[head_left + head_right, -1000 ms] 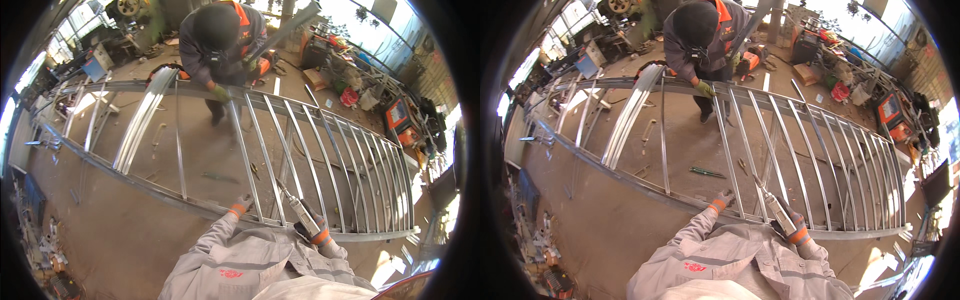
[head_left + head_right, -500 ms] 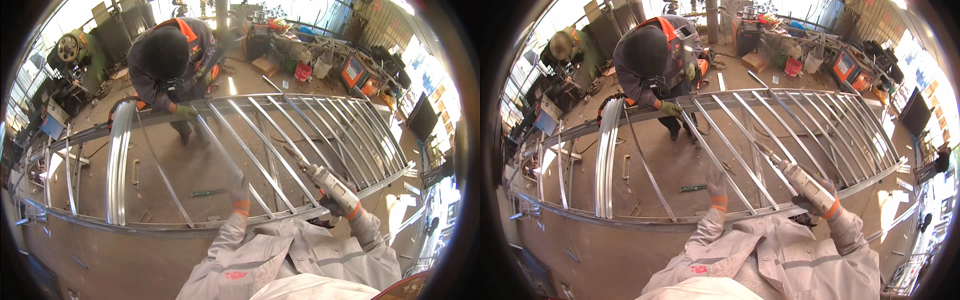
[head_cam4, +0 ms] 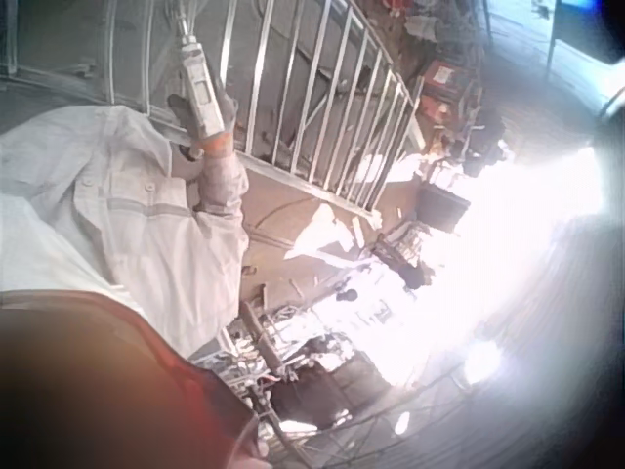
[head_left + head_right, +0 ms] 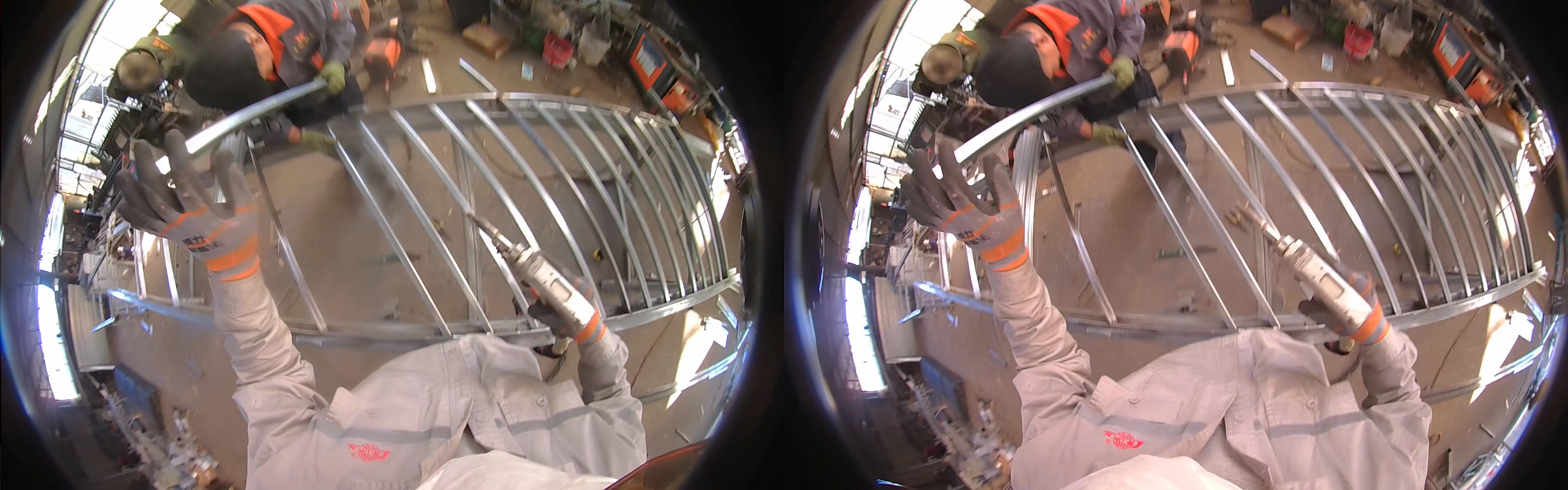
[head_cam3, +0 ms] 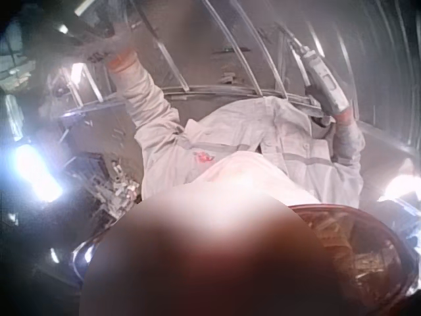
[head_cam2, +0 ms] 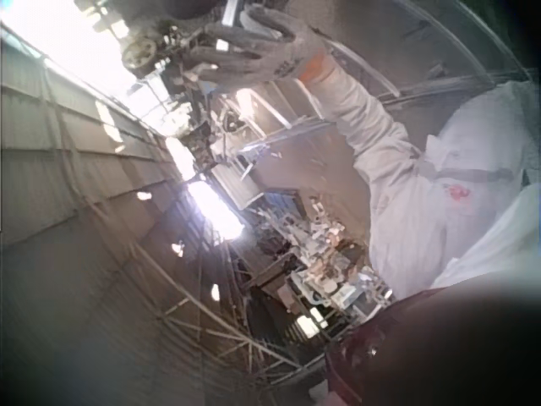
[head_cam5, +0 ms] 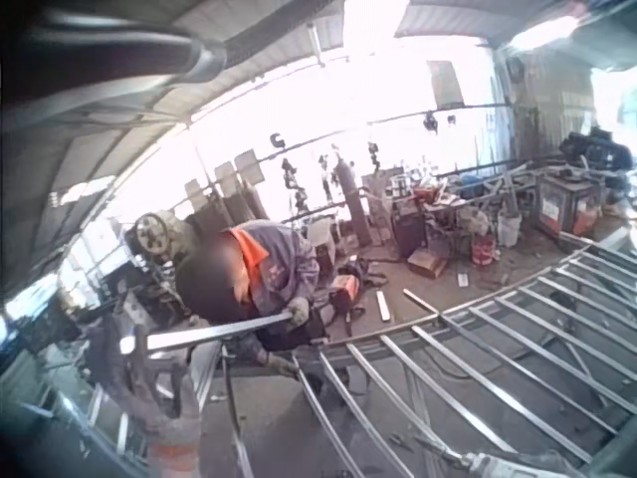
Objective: The person positions metal bars onto a curved frame and uses a handheld welding tool to join them. The person repeatedly places bars and welds them in place while another worker is visible nearby.
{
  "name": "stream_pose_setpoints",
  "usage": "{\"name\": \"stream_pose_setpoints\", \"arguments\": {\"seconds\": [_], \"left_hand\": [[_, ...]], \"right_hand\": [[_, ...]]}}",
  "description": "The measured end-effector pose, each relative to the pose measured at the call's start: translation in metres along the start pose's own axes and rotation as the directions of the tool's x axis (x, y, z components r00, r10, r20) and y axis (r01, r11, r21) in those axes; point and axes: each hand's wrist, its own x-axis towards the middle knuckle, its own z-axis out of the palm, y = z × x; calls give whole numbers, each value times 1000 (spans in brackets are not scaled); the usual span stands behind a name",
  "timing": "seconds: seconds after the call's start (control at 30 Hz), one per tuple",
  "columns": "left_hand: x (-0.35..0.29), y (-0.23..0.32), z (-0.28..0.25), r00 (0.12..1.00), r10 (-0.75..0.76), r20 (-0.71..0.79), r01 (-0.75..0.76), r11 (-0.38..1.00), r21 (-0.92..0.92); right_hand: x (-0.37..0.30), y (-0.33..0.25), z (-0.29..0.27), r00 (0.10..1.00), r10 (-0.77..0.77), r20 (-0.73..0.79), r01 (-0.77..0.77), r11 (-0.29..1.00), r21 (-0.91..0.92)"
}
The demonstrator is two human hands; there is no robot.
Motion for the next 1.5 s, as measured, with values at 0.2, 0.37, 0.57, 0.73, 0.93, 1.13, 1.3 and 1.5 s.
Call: {"name": "stream_pose_setpoints", "arguments": {"seconds": [0.2,0.37,0.57,0.73,0.93,1.13,1.3,1.5], "left_hand": [[-14,23,-15,986,51,157,-82,977,198],[-15,23,-20,973,54,226,-87,987,137],[-32,5,-13,953,-2,304,-61,978,197],[-51,5,-4,926,-84,369,58,995,82],[-93,14,-6,886,-108,450,79,993,83],[-171,52,-18,777,-3,630,124,981,-148],[-262,117,-51,601,-140,787,641,673,-370],[-330,218,-108,-108,-71,992,990,-103,100]], "right_hand": [[27,43,-39,970,-220,101,214,974,70],[54,30,-72,978,-173,119,138,957,255],[83,-14,-107,957,-210,200,110,900,422],[121,-21,-68,831,-366,418,374,925,66],[138,13,-5,767,-143,626,117,990,82],[156,59,16,622,-60,781,-42,993,109],[155,102,20,568,9,823,-15,1000,-1],[150,131,16,460,-205,864,81,979,189]]}}
